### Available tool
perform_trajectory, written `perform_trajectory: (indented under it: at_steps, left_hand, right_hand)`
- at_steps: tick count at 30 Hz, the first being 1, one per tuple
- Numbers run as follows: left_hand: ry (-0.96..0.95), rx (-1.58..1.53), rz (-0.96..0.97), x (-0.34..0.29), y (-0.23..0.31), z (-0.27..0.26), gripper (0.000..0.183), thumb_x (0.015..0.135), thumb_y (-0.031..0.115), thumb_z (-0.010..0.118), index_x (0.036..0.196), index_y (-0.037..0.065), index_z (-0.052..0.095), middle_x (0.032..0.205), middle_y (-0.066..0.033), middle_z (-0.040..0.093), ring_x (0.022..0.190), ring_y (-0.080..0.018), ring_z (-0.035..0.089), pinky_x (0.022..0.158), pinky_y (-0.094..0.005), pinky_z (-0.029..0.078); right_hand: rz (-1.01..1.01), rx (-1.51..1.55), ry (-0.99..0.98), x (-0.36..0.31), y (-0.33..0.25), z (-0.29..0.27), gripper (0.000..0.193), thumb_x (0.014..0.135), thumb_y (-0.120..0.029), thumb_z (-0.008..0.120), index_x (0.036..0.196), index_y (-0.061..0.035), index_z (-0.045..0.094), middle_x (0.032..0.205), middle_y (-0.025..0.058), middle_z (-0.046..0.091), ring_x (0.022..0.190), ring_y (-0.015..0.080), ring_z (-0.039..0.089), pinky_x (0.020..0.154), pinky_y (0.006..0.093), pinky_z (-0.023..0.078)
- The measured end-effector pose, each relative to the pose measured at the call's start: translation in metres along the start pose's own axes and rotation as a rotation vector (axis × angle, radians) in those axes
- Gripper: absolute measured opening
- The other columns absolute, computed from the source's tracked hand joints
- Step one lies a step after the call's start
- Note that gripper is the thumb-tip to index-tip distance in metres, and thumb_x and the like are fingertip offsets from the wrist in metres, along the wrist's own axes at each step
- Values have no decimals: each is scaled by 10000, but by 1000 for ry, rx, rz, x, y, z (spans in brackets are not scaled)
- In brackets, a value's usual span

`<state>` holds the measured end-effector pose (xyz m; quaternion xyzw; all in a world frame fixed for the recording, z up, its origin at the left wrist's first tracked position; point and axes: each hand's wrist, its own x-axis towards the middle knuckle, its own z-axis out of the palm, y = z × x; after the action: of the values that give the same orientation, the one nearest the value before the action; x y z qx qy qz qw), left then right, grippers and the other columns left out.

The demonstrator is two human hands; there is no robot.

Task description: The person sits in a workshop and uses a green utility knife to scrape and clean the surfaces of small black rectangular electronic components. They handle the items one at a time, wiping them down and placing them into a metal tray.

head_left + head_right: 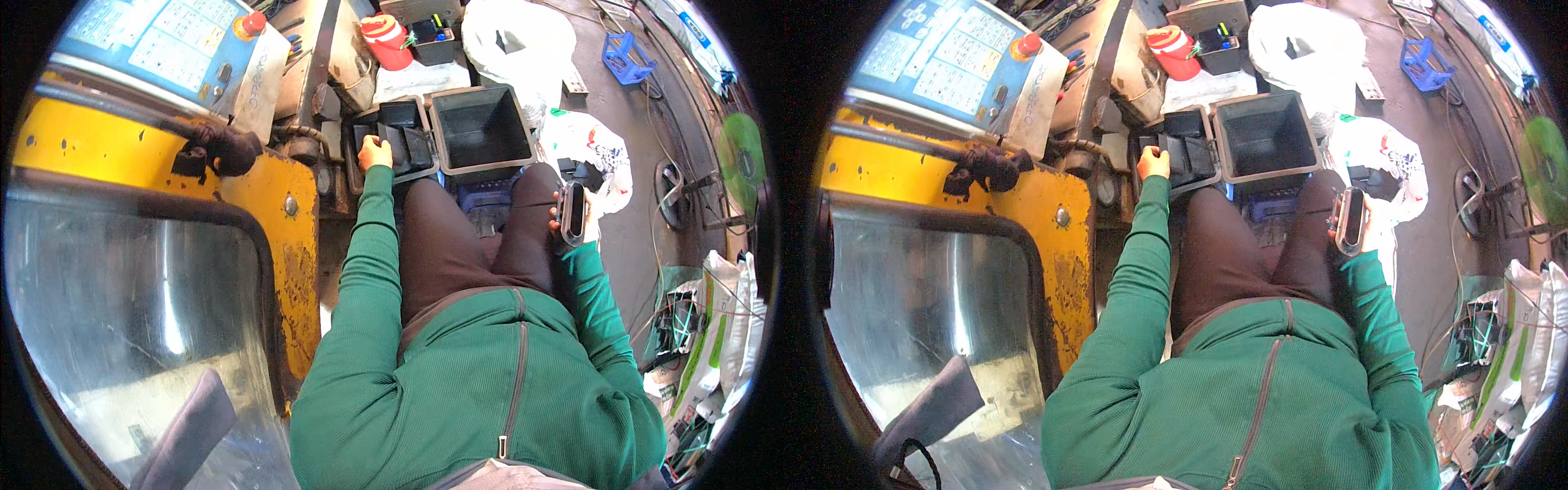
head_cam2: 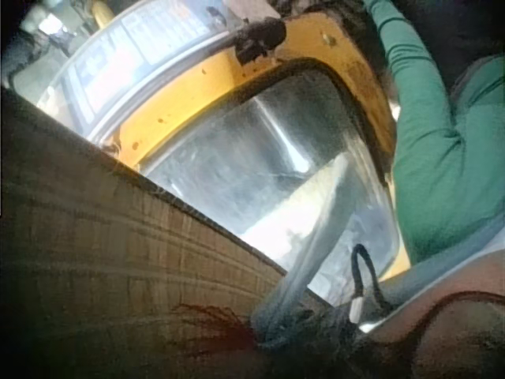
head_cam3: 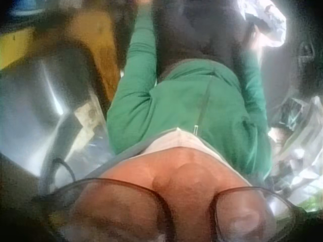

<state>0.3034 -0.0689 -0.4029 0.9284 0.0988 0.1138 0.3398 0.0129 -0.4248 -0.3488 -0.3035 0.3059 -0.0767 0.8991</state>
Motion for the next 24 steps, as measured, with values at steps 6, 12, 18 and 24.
perform_trajectory:
  at_steps: [6,12,18,24]
  left_hand:
    - [-89,173,4,27,-22,17,306,733,261,657,997,121,592,986,-206,668,949,-393,634,855,-482,494]
    - [-344,-330,264,-99,129,-57,331,787,180,680,1071,29,602,966,-136,659,872,-221,644,778,-355,517]
    - [-1109,-528,697,-203,158,-39,274,827,168,668,1055,17,643,950,-143,685,846,-217,669,750,-347,532]
    - [-837,43,1019,-225,154,-65,207,840,269,588,765,76,589,679,-151,620,654,-346,633,601,-471,502]
  right_hand:
    - [1,7,-120,9,-4,-10,571,849,-579,514,1110,-76,584,1023,96,637,710,214,627,546,356,548]
    - [-48,-7,-76,6,-7,-11,593,875,-586,505,1086,-37,579,984,122,648,604,211,624,563,371,569]
    - [1,-277,-14,-9,2,25,580,865,-603,506,1091,-75,583,918,69,631,599,140,584,538,315,524]
    - [-733,-1032,37,-15,20,14,292,847,-346,654,901,-60,640,818,30,629,796,177,605,743,319,492]
